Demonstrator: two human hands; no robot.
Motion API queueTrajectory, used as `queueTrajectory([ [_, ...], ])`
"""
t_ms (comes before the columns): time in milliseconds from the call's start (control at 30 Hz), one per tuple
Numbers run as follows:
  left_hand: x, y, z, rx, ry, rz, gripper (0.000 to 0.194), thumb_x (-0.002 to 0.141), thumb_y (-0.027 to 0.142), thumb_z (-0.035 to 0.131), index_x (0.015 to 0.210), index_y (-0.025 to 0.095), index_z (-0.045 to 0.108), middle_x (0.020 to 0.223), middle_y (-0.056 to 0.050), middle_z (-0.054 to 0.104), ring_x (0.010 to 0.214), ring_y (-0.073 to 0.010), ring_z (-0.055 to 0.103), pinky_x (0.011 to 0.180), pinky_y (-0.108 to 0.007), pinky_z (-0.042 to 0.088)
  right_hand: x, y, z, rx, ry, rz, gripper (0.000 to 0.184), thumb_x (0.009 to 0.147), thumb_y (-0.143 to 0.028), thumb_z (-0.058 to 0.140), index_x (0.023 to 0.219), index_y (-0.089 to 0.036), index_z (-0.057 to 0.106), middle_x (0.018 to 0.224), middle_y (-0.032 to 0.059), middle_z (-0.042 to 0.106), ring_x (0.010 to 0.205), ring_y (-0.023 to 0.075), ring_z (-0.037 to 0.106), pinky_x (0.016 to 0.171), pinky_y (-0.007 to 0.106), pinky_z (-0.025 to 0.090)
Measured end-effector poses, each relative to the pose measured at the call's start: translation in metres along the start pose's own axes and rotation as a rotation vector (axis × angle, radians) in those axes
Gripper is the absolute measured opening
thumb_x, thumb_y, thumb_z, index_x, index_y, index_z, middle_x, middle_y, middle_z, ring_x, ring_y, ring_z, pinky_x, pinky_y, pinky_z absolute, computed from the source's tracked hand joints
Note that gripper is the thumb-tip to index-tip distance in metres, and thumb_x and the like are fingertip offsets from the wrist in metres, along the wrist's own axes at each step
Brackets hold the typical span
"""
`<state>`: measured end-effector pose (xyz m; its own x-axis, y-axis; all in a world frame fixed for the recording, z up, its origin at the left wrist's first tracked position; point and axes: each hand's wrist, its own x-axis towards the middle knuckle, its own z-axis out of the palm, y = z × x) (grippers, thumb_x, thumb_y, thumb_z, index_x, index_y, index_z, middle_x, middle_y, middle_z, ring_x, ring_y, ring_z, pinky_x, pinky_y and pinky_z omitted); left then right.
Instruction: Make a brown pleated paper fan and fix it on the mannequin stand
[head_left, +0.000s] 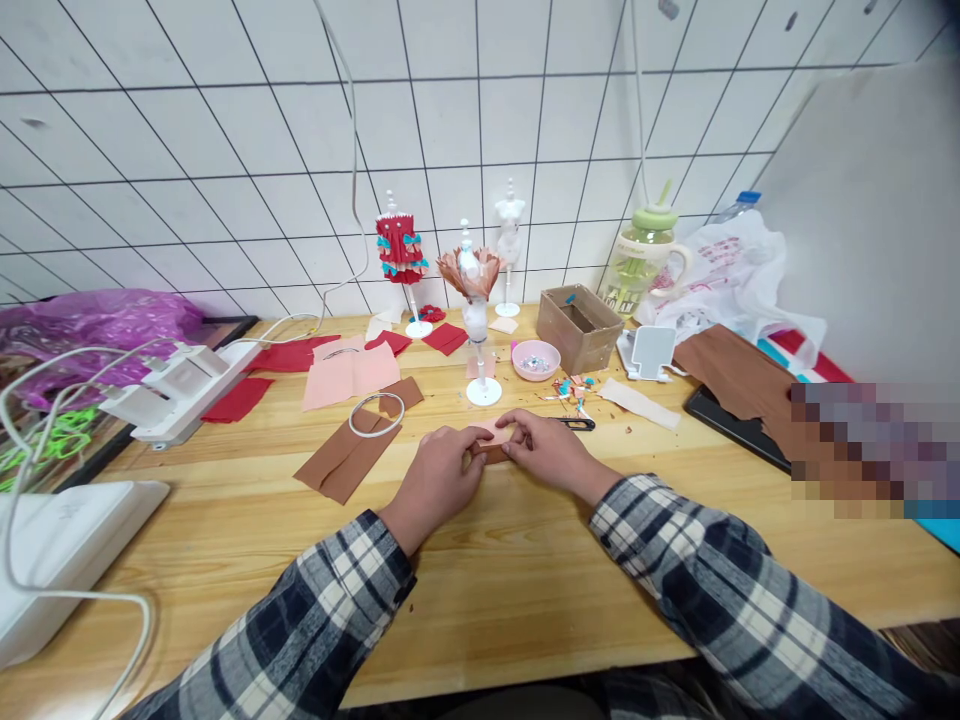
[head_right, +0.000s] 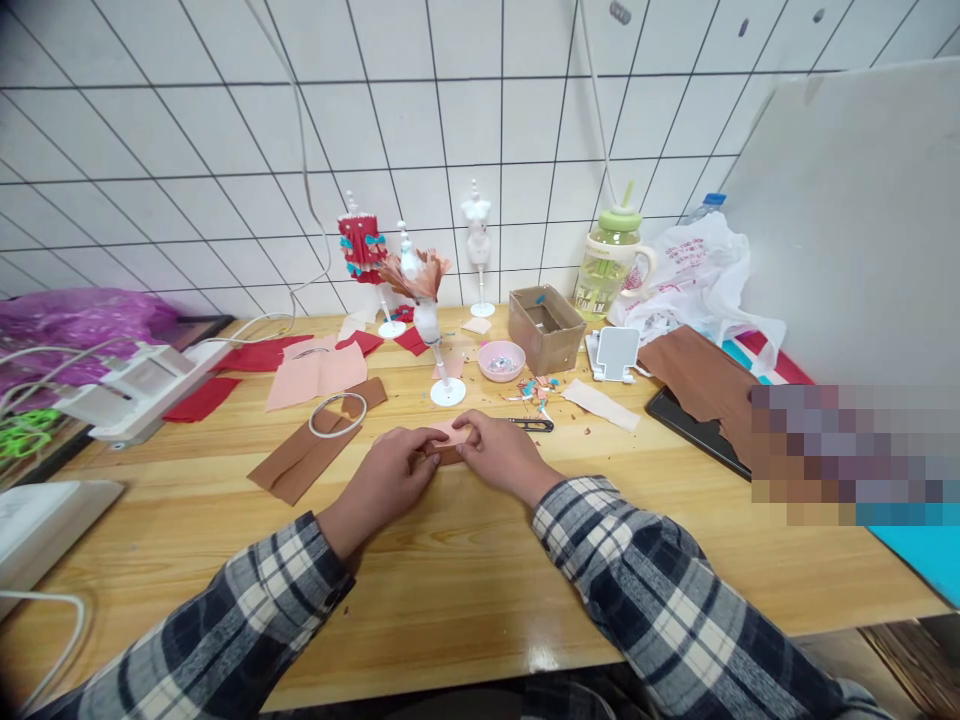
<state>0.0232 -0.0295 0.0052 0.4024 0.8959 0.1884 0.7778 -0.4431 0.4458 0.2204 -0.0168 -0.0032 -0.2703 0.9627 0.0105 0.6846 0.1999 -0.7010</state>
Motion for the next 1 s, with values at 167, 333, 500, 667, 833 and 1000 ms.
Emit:
queueTrajectory([
  [167,0.000,-0.001,0.002,-0.047,-0.007,-0.019,0.034,0.085,0.018,0.055,0.118,0.022,0.062,0.092,-0.005,0.071,0.087,-0.0231,0.061,0.077,-0.035,0.046,0.000,-0.005,0.003,-0.013,0.126,-0.093,0.024,0.084,-0.022,0.062,0.108,-0.025,0.065,0.088,-0.0002,0.072,0.087,0.0182,0.059,0.074,0.028,0.040],
  [333,-0.001,-0.001,-0.001,-0.114,-0.014,-0.063,0.032,0.085,0.023,0.057,0.116,0.021,0.063,0.094,-0.004,0.072,0.090,-0.0219,0.063,0.080,-0.033,0.048,0.006,-0.002,0.006,0.006,0.092,-0.074,0.025,0.083,-0.019,0.061,0.107,-0.025,0.066,0.090,-0.0007,0.073,0.082,0.0162,0.061,0.071,0.027,0.040],
  [500,-0.002,-0.002,-0.006,-0.071,-0.010,-0.102,0.029,0.088,0.024,0.053,0.113,0.023,0.065,0.089,-0.003,0.071,0.087,-0.0220,0.063,0.077,-0.034,0.047,0.009,0.000,0.005,-0.010,0.047,-0.001,0.031,0.081,-0.020,0.061,0.111,-0.026,0.065,0.090,-0.0027,0.073,0.074,0.0146,0.062,0.066,0.026,0.039],
  [667,-0.004,-0.002,-0.004,0.008,-0.001,-0.043,0.029,0.088,0.024,0.054,0.114,0.021,0.065,0.089,-0.005,0.069,0.087,-0.0224,0.061,0.079,-0.036,0.046,0.007,-0.002,0.004,-0.058,0.027,-0.019,0.033,0.081,-0.019,0.059,0.113,-0.027,0.065,0.087,-0.0023,0.073,0.077,0.0156,0.063,0.068,0.026,0.038],
  [833,-0.004,0.001,-0.012,0.133,0.079,0.103,0.023,0.091,0.036,0.055,0.100,0.020,0.070,0.098,-0.009,0.065,0.095,-0.0241,0.057,0.085,-0.039,0.044,0.001,0.001,0.004,-0.016,0.031,-0.067,0.031,0.082,-0.018,0.058,0.112,-0.024,0.065,0.082,-0.0012,0.070,0.074,0.0151,0.060,0.067,0.026,0.038],
  [1000,-0.002,0.005,-0.018,0.254,-0.126,0.322,0.021,0.088,0.041,0.062,0.095,0.023,0.071,0.089,-0.006,0.068,0.090,-0.0239,0.057,0.082,-0.040,0.042,-0.002,0.004,0.004,0.006,0.059,-0.076,0.027,0.082,-0.012,0.054,0.104,-0.021,0.066,0.075,-0.0014,0.067,0.070,0.0142,0.058,0.065,0.025,0.037],
])
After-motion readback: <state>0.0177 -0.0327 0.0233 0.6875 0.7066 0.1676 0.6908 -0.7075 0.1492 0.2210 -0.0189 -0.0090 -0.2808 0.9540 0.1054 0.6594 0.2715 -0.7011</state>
